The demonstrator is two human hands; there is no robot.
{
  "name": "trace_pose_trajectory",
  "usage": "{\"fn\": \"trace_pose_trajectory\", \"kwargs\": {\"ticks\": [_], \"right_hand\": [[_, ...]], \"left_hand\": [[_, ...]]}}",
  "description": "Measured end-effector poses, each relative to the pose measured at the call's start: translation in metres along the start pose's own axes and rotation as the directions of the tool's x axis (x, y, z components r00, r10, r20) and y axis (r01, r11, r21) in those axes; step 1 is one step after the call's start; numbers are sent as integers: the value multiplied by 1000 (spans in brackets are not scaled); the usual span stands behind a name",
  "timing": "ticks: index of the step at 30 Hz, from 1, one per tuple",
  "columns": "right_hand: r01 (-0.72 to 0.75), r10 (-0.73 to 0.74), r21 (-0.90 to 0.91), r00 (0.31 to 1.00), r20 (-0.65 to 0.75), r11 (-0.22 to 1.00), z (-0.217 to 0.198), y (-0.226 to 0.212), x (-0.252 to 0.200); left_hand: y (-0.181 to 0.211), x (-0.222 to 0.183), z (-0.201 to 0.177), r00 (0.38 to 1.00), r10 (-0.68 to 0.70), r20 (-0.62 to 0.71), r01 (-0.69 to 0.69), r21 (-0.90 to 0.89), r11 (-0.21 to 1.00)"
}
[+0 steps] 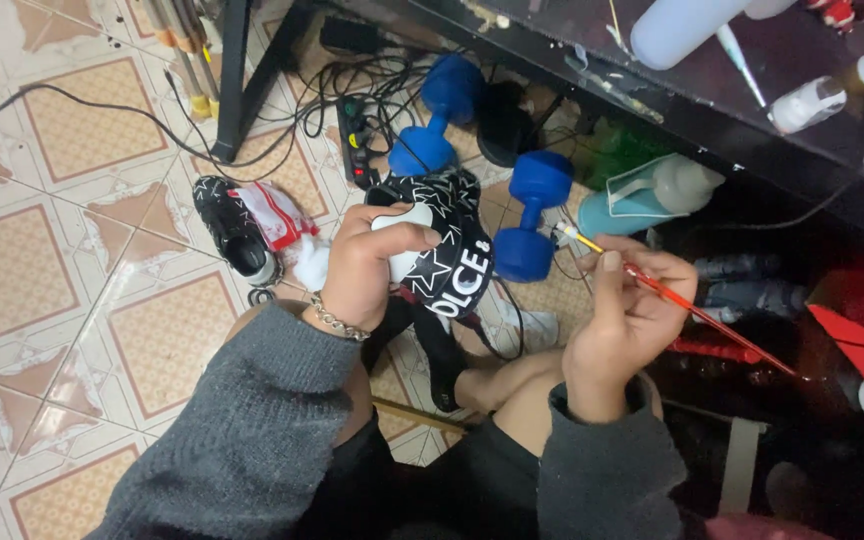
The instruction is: Detailing and repairing a black sneaker by applying white paint to the heel and side patterns using a small brush, then using a hairdryer to dry the paint.
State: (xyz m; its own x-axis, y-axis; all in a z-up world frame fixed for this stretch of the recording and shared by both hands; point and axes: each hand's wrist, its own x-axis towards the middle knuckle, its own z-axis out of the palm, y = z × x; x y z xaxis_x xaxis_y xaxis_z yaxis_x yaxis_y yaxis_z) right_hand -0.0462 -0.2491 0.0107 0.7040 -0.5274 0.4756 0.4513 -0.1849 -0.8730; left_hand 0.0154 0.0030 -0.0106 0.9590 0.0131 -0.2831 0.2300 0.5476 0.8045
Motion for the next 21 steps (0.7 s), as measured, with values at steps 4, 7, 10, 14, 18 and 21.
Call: {"fn": "trace_pose_trajectory", "kwargs": {"ticks": [4,7,10,14,18,21], "right_hand": [[13,-13,36,1000,5,999,7,-6,-10],[11,-9,87,1000,-25,996,6,-3,-19],[31,-42,146,997,67,989,8,-4,-24],[60,-83,143,983,166,988,16,-11,-29],[91,-112,113,972,204,989,25,-17,-34],[126,-149,106,959,243,986,28,-18,-37]], "left_hand": [[4,5,7,991,-93,-95,100,70,993],[5,8,10,975,-117,-188,144,141,979],[-1,13,8,944,-168,-283,206,110,972],[-6,18,2,926,-196,-321,235,87,968],[-11,23,2,916,-215,-338,245,50,968],[-13,25,-2,910,-236,-341,255,12,967]]}}
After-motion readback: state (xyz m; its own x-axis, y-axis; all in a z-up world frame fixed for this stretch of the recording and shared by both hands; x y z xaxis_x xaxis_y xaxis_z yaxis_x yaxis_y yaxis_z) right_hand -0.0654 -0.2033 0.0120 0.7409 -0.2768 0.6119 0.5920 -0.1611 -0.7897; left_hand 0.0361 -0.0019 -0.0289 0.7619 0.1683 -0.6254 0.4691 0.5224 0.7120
